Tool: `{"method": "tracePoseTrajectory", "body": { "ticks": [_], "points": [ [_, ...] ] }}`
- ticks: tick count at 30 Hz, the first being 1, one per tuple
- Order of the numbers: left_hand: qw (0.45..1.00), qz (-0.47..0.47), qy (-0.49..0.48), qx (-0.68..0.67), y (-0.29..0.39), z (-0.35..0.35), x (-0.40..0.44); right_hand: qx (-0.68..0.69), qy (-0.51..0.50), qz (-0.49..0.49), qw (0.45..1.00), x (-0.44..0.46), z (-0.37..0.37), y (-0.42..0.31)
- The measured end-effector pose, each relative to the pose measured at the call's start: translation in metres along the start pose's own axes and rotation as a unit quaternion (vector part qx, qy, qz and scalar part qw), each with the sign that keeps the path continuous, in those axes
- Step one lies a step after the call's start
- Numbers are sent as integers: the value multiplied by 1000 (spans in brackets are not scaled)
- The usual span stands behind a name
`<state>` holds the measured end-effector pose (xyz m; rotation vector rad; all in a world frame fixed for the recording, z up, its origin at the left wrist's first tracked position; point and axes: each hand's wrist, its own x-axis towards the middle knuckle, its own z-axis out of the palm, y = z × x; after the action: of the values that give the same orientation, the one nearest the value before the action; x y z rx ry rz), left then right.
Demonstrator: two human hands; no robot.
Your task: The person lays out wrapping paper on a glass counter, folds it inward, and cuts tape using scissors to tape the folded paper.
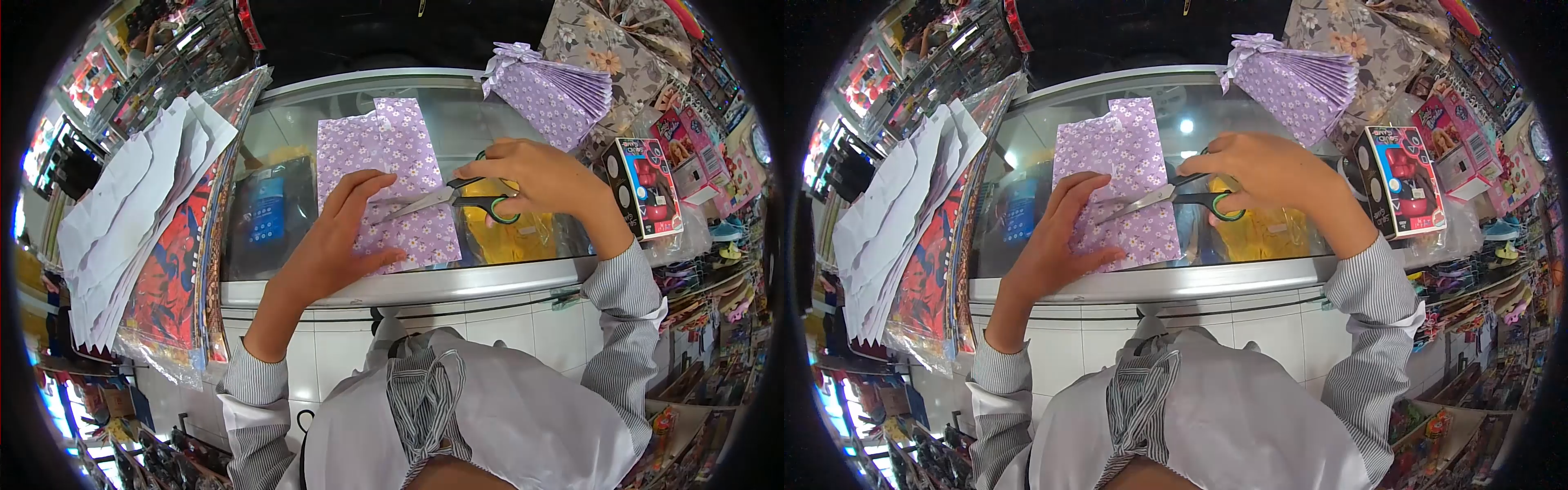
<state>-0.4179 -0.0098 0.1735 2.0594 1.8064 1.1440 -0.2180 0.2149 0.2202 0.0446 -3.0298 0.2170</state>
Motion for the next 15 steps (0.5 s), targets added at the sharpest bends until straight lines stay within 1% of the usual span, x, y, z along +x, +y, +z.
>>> {"method": "tracePoseTrajectory", "body": {
  "ticks": [3,6,9,12,15],
  "points": [
    [1000,-9,3,-5,1,0,-1,-60,20,25,998,-10,-10,-4],
    [1000,-20,3,-17,-1,1,-1,8,-8,81,997,-17,-21,-12],
    [1000,-12,6,-7,-3,2,-2,16,-122,266,956,-15,-45,-44],
    [1000,-16,10,-2,-1,1,-1,57,-61,263,961,-16,-29,-50],
    [999,-26,20,-13,1,2,-2,28,-23,232,972,-12,-9,-52]
  ]
}}
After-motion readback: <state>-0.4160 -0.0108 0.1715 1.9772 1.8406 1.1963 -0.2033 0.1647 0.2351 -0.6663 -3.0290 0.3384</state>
